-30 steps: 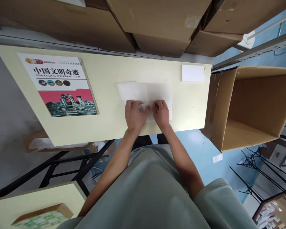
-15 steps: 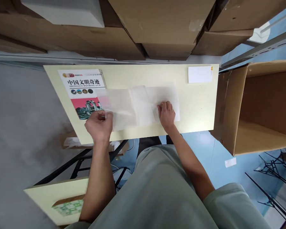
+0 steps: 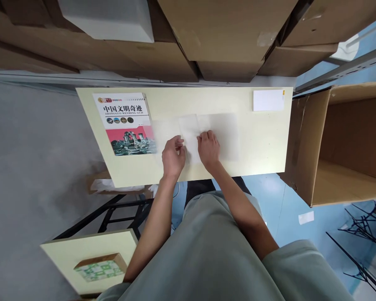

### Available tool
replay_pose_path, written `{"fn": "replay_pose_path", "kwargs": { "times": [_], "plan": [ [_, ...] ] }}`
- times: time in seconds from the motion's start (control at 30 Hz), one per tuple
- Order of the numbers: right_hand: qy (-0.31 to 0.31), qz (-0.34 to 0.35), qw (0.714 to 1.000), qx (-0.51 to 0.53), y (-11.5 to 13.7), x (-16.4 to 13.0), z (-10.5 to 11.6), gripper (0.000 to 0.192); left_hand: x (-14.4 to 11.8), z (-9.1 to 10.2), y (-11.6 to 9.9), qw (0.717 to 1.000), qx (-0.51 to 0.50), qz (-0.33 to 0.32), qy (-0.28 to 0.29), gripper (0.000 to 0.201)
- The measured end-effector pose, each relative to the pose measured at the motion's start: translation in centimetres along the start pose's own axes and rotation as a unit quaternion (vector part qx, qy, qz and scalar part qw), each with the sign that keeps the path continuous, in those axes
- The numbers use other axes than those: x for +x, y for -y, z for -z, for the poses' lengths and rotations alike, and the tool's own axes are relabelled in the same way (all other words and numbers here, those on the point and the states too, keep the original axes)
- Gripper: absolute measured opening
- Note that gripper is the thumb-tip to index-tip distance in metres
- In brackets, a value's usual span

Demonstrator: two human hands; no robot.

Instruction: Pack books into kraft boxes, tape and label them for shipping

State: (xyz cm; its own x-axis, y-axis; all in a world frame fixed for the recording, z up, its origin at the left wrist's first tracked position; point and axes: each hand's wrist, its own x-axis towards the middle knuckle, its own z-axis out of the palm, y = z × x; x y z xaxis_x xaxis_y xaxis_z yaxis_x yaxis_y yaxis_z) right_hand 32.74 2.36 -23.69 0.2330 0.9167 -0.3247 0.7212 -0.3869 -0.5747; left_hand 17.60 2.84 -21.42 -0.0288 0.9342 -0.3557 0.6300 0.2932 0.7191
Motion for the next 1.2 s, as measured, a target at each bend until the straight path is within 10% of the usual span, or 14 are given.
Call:
{"fn": "replay_pose_path", "kwargs": {
  "times": [0.23,0.43,0.6,0.73,0.87,1.0,1.2],
  "plan": [
    [-0.003,0.040,0.996,0.078,-0.6,-0.4,8.0,0.016,1.6,-1.3,0.7,0.992,-0.083,0.087,-0.030,0.036],
    [-0.107,-0.022,0.993,0.047,-8.6,-3.5,22.7,0.019,2.4,-1.9,0.3,0.998,0.011,0.051,-0.034,0.062],
    [-0.161,-0.120,0.970,-0.138,-15.6,-3.7,28.2,0.014,2.0,-2.7,0.1,0.997,0.059,0.031,-0.048,0.068],
    [-0.219,-0.162,0.928,-0.253,-17.1,-2.7,27.8,0.022,2.1,-2.9,0.5,0.997,0.068,0.020,-0.038,0.071],
    [-0.256,-0.059,0.941,-0.213,-12.6,-2.8,23.6,0.038,1.2,-3.0,0.0,0.996,0.077,-0.016,-0.035,0.070],
    [-0.117,0.015,0.979,-0.169,-8.0,-3.0,15.5,0.055,-0.9,-4.0,-1.5,0.992,0.079,-0.097,0.001,0.070],
    [0.007,-0.042,0.971,-0.235,-9.7,-3.3,8.6,0.077,-2.4,-5.0,-1.3,0.990,0.082,-0.089,0.066,0.083]
  ]
}}
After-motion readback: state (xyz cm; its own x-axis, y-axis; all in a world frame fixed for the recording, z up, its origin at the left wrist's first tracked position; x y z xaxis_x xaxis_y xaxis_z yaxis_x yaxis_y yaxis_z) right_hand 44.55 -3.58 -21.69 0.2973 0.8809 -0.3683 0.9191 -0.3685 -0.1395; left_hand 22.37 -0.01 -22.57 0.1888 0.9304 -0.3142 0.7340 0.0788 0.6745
